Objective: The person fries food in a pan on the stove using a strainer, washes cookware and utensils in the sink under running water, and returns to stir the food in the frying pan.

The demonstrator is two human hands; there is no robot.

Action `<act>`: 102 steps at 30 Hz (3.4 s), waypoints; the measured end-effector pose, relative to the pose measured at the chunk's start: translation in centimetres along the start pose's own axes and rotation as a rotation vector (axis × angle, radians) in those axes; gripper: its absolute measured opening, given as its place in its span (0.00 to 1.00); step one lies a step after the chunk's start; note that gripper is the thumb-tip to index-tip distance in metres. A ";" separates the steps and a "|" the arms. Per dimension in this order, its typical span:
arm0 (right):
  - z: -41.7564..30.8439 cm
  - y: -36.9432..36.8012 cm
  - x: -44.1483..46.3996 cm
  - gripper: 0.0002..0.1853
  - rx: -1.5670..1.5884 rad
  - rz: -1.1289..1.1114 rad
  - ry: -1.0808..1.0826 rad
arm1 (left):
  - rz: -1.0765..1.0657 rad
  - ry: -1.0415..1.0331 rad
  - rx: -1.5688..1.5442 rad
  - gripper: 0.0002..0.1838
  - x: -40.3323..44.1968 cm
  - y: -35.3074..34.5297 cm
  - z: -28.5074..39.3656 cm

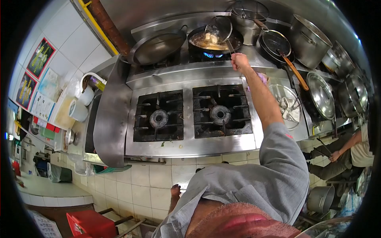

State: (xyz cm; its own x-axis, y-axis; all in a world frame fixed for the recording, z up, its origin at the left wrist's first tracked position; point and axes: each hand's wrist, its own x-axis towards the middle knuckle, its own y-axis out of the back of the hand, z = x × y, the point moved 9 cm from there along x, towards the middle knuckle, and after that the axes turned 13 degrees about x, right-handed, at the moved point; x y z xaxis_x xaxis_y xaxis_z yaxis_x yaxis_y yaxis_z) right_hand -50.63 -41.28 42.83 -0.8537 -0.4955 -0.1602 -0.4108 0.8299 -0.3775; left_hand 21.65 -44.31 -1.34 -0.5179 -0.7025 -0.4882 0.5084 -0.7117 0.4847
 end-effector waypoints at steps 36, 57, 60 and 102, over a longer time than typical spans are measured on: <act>-0.7 1.2 -0.3 0.01 0.032 0.021 -0.107 | 0.035 -0.086 -0.003 0.04 1.0 0.2 2.9; -2.3 2.3 -3.0 0.09 -0.272 -0.056 0.210 | 0.034 0.143 0.067 0.18 0.8 -1.4 3.9; -3.1 2.9 -3.6 0.10 -0.541 0.036 0.356 | 0.029 0.101 0.058 0.19 0.8 -1.8 3.9; 2.6 19.0 -11.3 0.34 0.271 0.511 0.281 | 0.233 0.159 -0.201 0.18 -8.7 1.6 -8.8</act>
State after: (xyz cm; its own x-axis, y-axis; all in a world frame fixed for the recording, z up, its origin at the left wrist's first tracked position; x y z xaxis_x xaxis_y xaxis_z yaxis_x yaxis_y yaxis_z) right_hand -47.96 -20.61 35.14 -0.9868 0.0617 -0.1496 0.1338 0.8309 -0.5401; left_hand 33.01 -39.39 -2.68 -0.2661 -0.8266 -0.4959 0.7338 -0.5073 0.4518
